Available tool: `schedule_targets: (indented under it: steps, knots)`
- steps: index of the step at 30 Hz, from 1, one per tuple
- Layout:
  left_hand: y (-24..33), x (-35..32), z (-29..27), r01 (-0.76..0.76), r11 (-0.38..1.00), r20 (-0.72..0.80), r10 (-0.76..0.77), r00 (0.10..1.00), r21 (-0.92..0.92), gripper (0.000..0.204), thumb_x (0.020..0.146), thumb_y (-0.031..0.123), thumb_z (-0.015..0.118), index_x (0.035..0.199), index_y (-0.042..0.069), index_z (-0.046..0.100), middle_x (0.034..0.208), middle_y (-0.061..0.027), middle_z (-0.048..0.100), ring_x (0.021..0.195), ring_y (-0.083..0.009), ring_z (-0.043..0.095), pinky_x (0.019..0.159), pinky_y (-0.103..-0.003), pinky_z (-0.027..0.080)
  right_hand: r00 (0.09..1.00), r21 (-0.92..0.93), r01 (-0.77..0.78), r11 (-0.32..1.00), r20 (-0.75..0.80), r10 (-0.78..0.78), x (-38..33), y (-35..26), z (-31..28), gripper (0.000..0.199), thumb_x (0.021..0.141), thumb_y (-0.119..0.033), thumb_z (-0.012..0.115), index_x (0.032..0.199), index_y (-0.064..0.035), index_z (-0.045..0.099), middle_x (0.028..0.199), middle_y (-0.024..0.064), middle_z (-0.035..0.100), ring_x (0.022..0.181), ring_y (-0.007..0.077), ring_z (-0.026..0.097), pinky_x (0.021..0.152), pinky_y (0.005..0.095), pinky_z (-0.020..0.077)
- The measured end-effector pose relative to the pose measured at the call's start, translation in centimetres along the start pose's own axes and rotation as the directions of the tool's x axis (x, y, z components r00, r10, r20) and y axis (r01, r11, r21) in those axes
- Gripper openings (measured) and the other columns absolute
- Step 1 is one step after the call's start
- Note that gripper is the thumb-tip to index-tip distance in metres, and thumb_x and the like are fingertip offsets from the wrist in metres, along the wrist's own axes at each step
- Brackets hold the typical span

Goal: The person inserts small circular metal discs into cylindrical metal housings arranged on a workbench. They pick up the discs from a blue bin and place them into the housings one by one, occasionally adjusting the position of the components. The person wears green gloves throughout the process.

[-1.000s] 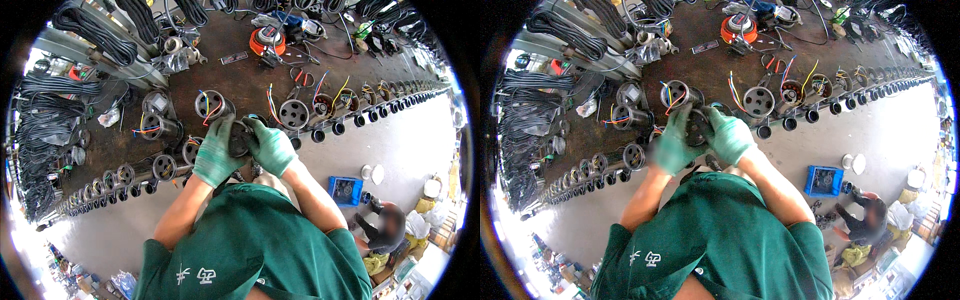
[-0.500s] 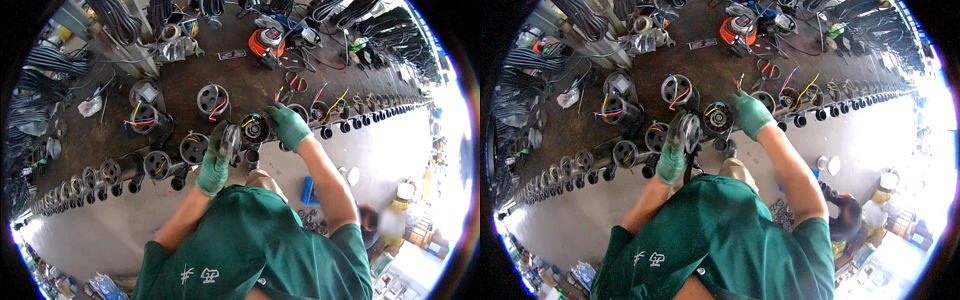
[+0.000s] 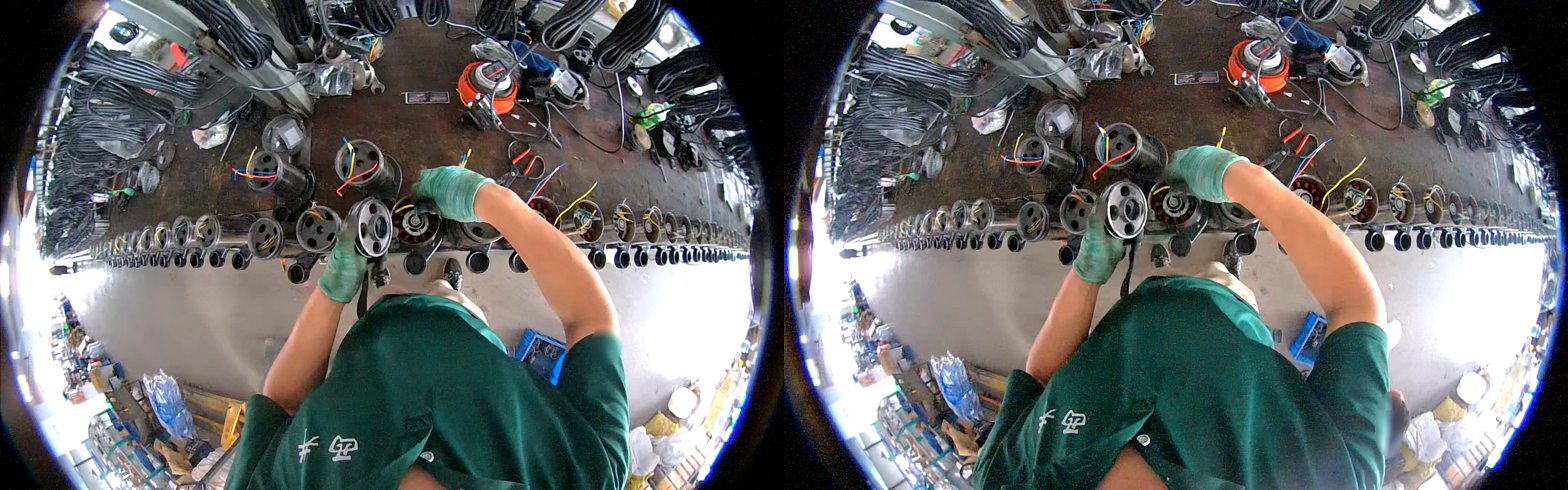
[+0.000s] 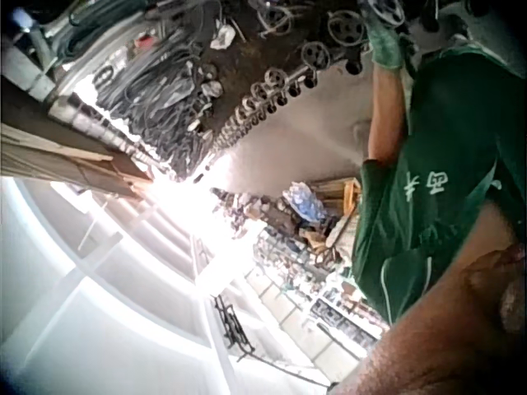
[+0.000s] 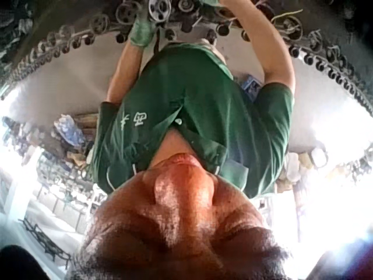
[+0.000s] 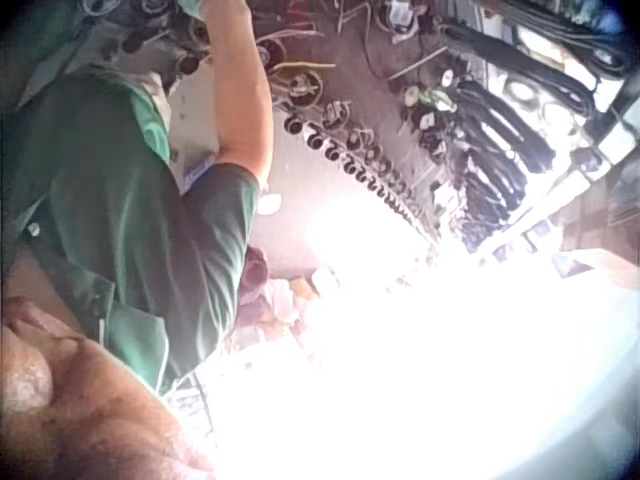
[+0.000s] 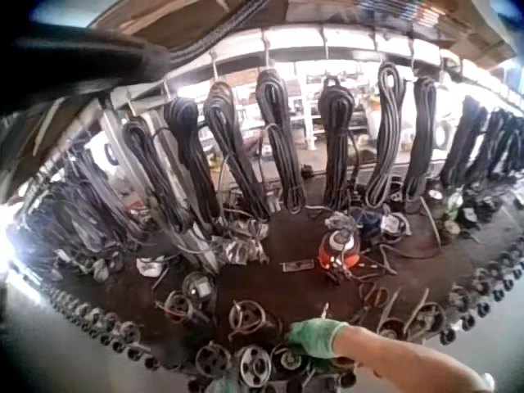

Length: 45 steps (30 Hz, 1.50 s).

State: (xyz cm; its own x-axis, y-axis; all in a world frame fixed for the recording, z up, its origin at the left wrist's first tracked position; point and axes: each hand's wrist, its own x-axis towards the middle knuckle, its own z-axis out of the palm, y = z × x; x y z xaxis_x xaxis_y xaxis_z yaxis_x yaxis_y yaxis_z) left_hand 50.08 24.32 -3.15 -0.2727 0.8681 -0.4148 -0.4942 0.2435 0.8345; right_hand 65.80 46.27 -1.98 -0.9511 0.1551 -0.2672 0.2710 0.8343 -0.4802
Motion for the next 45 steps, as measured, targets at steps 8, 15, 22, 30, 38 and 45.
schedule_targets:
  steps: [8, 15, 22, 30, 38, 45]
  knots:
    - [-0.3, 0.9, 0.5, -0.309, 0.859, 0.148, 0.272, 0.951, 0.409, 0.079, 0.1, 0.039, 0.07, 0.16, 0.007, 0.03, 0.152, -0.011, 0.046, 0.137, -0.023, 0.045, 0.116, -0.037, 0.037, 0.996, 0.232, 0.021, 0.972, -0.085, -0.001, -1.6, 0.6, -0.5, 0.028, 0.095, -0.024, 0.07, 0.114, -0.0042, 0.073, 0.105, 0.0223, 0.073, 0.094, 0.0409, 0.069, 0.084, 0.0418, 0.0566]
    - [-0.4, 2.4, 0.9, -0.403, 0.537, 0.236, 0.354, 0.905, 0.741, 0.088, 0.096, 0.043, 0.074, 0.157, 0.0, 0.029, 0.149, -0.0209, 0.044, 0.133, -0.0291, 0.048, 0.116, -0.04, 0.037, 0.976, 0.399, -0.034, 0.916, -0.184, 0.117, -1.9, 0.9, 0.7, 0.028, 0.096, -0.025, 0.068, 0.116, -0.0067, 0.073, 0.106, 0.0226, 0.073, 0.097, 0.041, 0.07, 0.087, 0.0418, 0.0564]
    - [1.2, 2.8, 2.7, -0.368, 0.547, 0.242, 0.291, 0.926, 0.752, 0.075, 0.102, 0.039, 0.066, 0.157, 0.002, 0.03, 0.145, -0.0179, 0.05, 0.132, -0.0255, 0.049, 0.115, -0.037, 0.037, 0.964, 0.447, -0.08, 0.891, -0.192, 0.183, -1.6, 0.7, 0.9, 0.028, 0.096, -0.027, 0.065, 0.116, -0.0095, 0.074, 0.105, 0.0224, 0.073, 0.097, 0.042, 0.07, 0.088, 0.0416, 0.0563]
    - [0.4, 4.1, 2.2, -0.21, 0.86, 0.154, 0.155, 0.976, 0.465, 0.06, 0.11, 0.037, 0.055, 0.159, 0.011, 0.031, 0.142, -0.0021, 0.053, 0.129, -0.0138, 0.047, 0.115, -0.031, 0.034, 0.948, 0.511, -0.071, 0.857, -0.233, 0.218, -1.4, 0.6, 1.8, 0.028, 0.094, -0.025, 0.066, 0.115, -0.0078, 0.074, 0.105, 0.0221, 0.074, 0.096, 0.0411, 0.071, 0.088, 0.042, 0.0571]
    - [1.4, 3.1, 3.5, -0.109, 0.867, 0.083, 0.079, 0.993, 0.486, 0.057, 0.111, 0.04, 0.048, 0.154, 0.003, 0.043, 0.148, -0.0068, 0.053, 0.137, -0.0156, 0.047, 0.12, -0.034, 0.032, 0.932, 0.496, -0.037, 0.868, -0.296, 0.209, -1.5, 0.8, 2.4, 0.025, 0.094, -0.024, 0.067, 0.111, -0.0065, 0.073, 0.104, 0.0215, 0.073, 0.095, 0.0408, 0.071, 0.087, 0.0429, 0.0571]
    - [0.7, 4.4, 1.9, -0.174, 0.818, 0.185, 0.084, 0.979, 0.549, 0.064, 0.107, 0.042, 0.057, 0.157, 0.008, 0.036, 0.146, -0.007, 0.052, 0.134, -0.0168, 0.047, 0.117, -0.034, 0.036, 0.934, 0.429, 0.005, 0.903, -0.325, 0.149, -1.5, 0.5, 2.1, 0.025, 0.096, -0.021, 0.068, 0.113, -0.003, 0.072, 0.102, 0.0203, 0.075, 0.089, 0.0342, 0.073, 0.083, 0.0388, 0.0575]
